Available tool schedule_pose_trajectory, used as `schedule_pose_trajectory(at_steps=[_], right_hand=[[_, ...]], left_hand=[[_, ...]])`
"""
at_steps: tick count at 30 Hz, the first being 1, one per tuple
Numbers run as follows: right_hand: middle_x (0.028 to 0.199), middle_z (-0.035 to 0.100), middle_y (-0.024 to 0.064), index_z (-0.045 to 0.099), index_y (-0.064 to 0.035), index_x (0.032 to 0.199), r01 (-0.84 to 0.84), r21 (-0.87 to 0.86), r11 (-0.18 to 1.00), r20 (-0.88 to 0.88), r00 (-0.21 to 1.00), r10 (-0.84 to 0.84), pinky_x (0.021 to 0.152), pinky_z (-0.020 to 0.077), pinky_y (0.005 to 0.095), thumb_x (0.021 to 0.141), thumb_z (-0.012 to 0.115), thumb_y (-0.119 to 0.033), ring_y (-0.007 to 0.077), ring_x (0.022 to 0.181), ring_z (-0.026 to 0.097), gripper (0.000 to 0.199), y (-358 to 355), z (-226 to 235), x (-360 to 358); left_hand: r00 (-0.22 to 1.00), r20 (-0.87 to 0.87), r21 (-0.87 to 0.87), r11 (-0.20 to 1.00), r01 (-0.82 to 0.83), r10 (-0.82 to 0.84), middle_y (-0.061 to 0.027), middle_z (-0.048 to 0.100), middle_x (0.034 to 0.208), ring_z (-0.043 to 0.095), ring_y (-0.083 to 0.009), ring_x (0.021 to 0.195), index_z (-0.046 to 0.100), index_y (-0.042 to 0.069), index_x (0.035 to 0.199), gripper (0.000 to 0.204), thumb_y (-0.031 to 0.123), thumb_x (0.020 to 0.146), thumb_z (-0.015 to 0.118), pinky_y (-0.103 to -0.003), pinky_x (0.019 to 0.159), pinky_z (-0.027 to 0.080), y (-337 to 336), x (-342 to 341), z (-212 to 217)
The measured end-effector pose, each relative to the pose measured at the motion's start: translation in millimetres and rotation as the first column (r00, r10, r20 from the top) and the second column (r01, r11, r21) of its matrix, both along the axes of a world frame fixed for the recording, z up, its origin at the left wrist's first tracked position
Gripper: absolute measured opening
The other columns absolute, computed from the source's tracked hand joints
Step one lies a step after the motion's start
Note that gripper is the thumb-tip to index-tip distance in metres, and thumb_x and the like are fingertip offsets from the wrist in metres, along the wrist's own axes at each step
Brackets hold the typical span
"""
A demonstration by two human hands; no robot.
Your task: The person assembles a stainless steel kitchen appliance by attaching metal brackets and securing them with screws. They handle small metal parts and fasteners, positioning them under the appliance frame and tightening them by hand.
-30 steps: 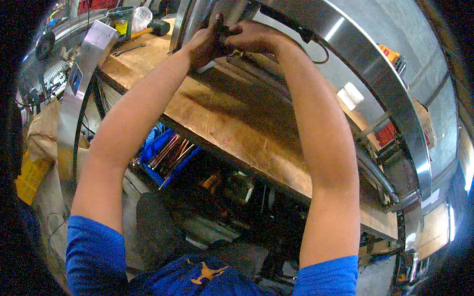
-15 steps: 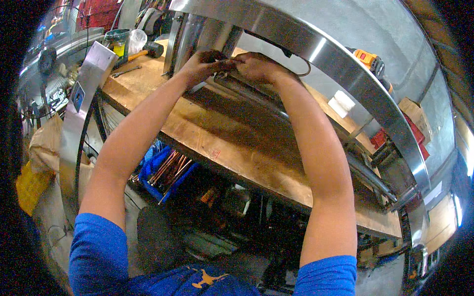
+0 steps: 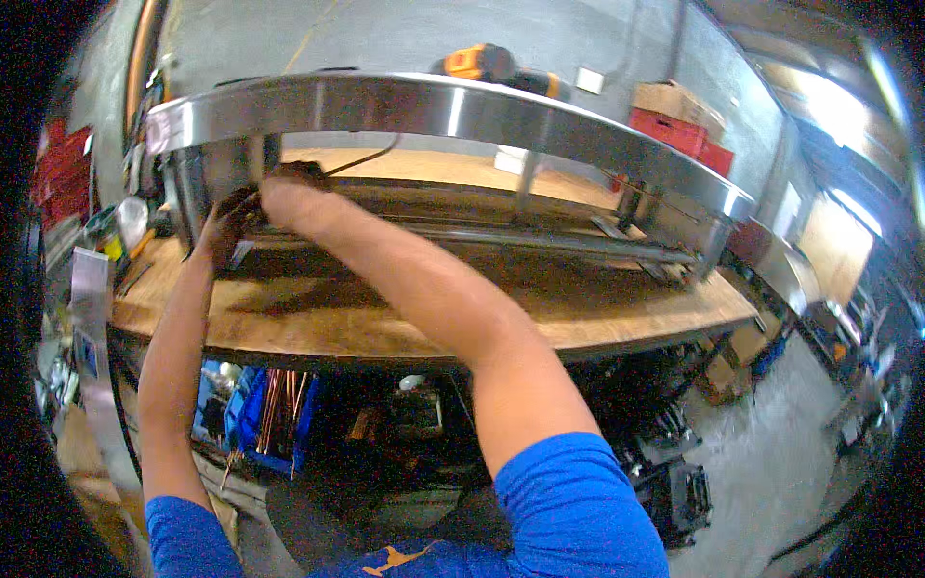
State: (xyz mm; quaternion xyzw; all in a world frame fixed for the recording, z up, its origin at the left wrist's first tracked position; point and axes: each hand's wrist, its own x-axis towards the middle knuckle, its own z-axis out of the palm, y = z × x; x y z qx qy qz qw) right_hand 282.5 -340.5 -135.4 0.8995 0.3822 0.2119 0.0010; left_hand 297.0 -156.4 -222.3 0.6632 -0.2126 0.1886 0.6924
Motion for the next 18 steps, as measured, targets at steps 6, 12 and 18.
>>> schedule_pose_trajectory(at_steps=[6, 12, 18], right_hand=[[0.088, 0.070, 0.0187, 0.072, -0.0028, 0.083, -0.027, 0.019, 0.999, 0.162, 0.986, 0.024, 0.076, 0.0535, 0.0448, 0.080, 0.056, -0.014, 0.0363, 0.084, 0.068, 0.020, -40, 14, -82], [0.085, 0.064, 0.0180, 0.066, -0.0038, 0.089, -0.048, 0.110, 0.993, 0.110, 0.993, 0.036, 0.074, 0.0494, 0.0458, 0.087, 0.057, -0.021, 0.0374, 0.084, 0.062, 0.020, -200, -10, -175], [0.092, 0.067, 0.0175, 0.067, -0.0024, 0.109, 0.386, 0.555, 0.737, 0.018, 0.880, -0.475, 0.072, 0.0514, 0.0377, 0.092, 0.060, -0.025, 0.0283, 0.079, 0.066, 0.029, -403, -37, -268]], left_hand=[[0.999, -0.019, 0.059, 0.998, 0.035, -0.034, -0.0037, 0.063, 0.115, 0.055, -0.0149, 0.106, 0.061, 0.004, 0.121, 0.037, 0.030, 0.095, 0.057, -0.030, 0.094, 0.041, 9, 6, -1], [1.000, 0.026, 0.058, 0.998, 0.000, -0.002, -0.0075, 0.063, 0.119, 0.057, -0.0174, 0.106, 0.060, 0.001, 0.123, 0.044, 0.034, 0.094, 0.058, -0.030, 0.096, 0.041, 31, 33, -10], [0.584, 0.492, 0.130, 0.609, -0.783, 0.646, -0.0086, 0.067, 0.103, 0.059, -0.0177, 0.094, 0.065, 0.000, 0.113, 0.037, 0.032, 0.095, 0.058, -0.029, 0.088, 0.044, -35, -56, 21]])
